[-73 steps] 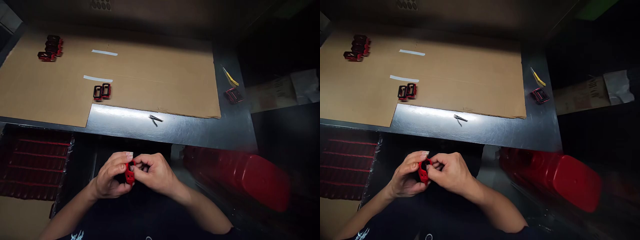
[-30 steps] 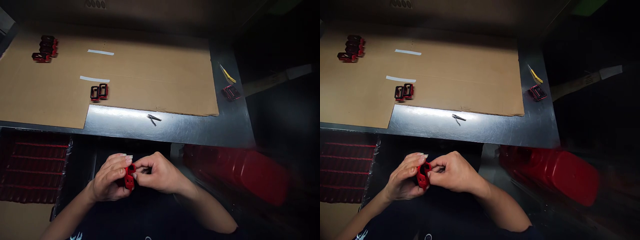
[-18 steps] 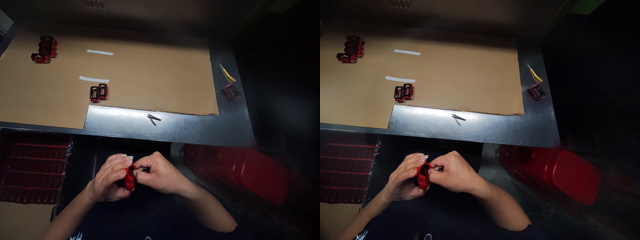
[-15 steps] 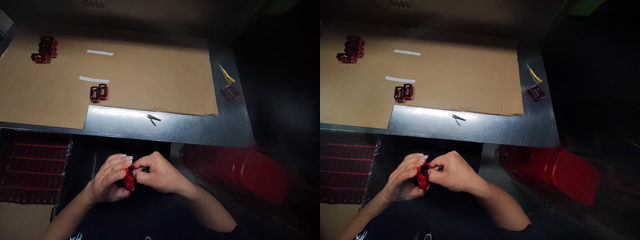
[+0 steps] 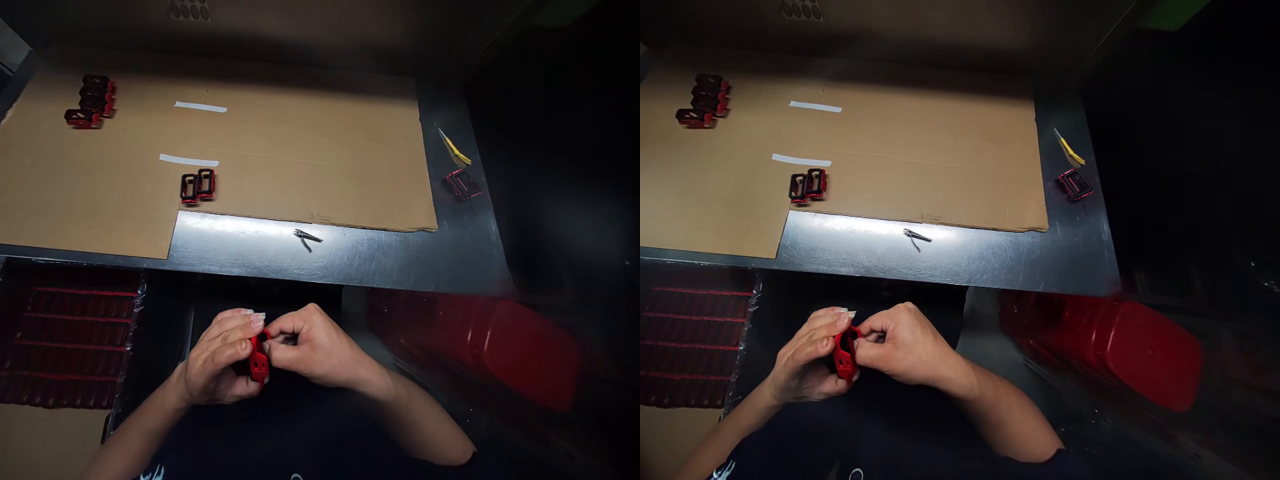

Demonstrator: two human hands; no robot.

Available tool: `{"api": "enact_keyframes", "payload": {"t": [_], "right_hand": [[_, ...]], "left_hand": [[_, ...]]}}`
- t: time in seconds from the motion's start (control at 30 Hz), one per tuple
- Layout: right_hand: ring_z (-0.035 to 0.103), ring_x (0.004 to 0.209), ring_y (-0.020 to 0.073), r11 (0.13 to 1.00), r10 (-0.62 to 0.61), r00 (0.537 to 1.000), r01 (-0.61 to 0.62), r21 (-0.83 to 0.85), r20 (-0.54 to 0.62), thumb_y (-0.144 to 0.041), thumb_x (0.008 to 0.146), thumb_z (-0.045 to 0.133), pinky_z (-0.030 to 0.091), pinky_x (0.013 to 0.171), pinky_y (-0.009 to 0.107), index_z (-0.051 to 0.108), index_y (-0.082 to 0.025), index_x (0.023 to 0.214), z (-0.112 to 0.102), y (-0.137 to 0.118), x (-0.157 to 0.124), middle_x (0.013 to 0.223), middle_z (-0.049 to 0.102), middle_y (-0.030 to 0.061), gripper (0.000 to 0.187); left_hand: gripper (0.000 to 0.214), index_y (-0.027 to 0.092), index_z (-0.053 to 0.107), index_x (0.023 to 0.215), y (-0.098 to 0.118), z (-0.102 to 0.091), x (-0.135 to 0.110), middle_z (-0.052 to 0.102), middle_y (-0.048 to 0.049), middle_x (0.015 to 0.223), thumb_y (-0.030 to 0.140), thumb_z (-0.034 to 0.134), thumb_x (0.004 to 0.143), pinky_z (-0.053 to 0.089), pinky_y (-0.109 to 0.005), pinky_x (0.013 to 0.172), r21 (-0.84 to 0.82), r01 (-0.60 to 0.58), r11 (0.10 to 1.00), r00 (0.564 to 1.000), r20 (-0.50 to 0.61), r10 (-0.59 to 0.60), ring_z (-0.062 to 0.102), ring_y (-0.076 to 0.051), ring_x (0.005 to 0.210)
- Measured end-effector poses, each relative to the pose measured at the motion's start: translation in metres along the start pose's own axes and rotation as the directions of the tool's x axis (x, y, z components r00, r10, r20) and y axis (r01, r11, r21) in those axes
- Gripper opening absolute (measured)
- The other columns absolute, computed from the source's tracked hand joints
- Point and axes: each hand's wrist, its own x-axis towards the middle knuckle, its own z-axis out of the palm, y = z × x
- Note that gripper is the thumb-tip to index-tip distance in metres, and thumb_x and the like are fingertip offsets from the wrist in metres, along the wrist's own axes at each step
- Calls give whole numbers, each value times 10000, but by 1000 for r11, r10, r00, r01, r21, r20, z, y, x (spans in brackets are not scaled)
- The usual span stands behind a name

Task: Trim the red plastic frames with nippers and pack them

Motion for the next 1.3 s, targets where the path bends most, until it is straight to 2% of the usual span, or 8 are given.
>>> {"api": "enact_keyframes", "payload": {"t": [0.23,0.47,0.57,0.7,0.87,1.1,1.2,1.3], "right_hand": [[328,511,56,1000,-9,1000,9,-7,11,-232,843,595,253,459,208,664,-145,637,-1,0,2,534,431,-67,234],[354,541,61,994,-11,992,-2,106,128,-171,809,570,293,496,196,784,-154,914,-10,1,-2,600,487,-63,238],[420,560,66,996,33,997,-38,79,70,-224,816,615,324,511,190,776,-139,850,-6,0,-2,620,554,-49,185],[316,502,56,1000,-16,998,15,13,61,-230,858,576,254,465,203,760,-139,770,-8,1,-1,539,434,-66,224],[450,581,72,984,-85,985,60,167,151,-175,860,525,380,580,193,785,-148,942,-14,6,-2,656,575,-34,274],[261,486,48,999,-32,998,33,-14,59,-192,860,561,207,446,212,728,-125,714,-9,1,-4,520,368,-75,231],[421,521,55,994,-56,992,44,96,117,-164,861,532,334,510,180,771,-141,842,-12,5,-4,582,537,-55,241],[663,781,130,935,-62,985,1,354,161,-163,859,539,499,772,242,772,-157,1029,-10,19,-3,847,737,24,288]], "left_hand": [[705,204,472,1412,-1,0,0,739,-108,1167,257,786,783,633,-438,903,-3,6,1000,1000,-1,-6,715,-240,1095],[785,139,458,1427,-1,0,-3,719,-153,1192,230,821,737,604,-448,950,-40,1,999,1000,12,-1,688,-259,1140],[843,136,432,1456,-1,1,-3,701,-155,1215,170,823,710,588,-447,977,-45,-1,999,1000,24,2,669,-258,1167],[865,135,425,1465,-1,1,-4,693,-162,1224,164,826,700,583,-455,979,-72,11,997,999,32,-9,661,-263,1175],[843,132,440,1448,-2,2,-8,690,-172,1226,222,839,711,589,-463,964,-105,37,994,999,29,-34,664,-275,1177],[876,146,438,1458,-3,2,-5,698,-172,1223,216,849,688,593,-462,947,-92,43,995,998,44,-39,675,-279,1153],[883,161,450,1459,-3,3,-8,695,-171,1247,235,861,681,594,-464,948,-133,57,989,998,26,-54,679,-285,1148],[838,201,474,1442,-3,10,-18,658,-169,1325,253,862,701,572,-487,997,-294,180,939,982,-10,-191,648,-299,1213]]}}
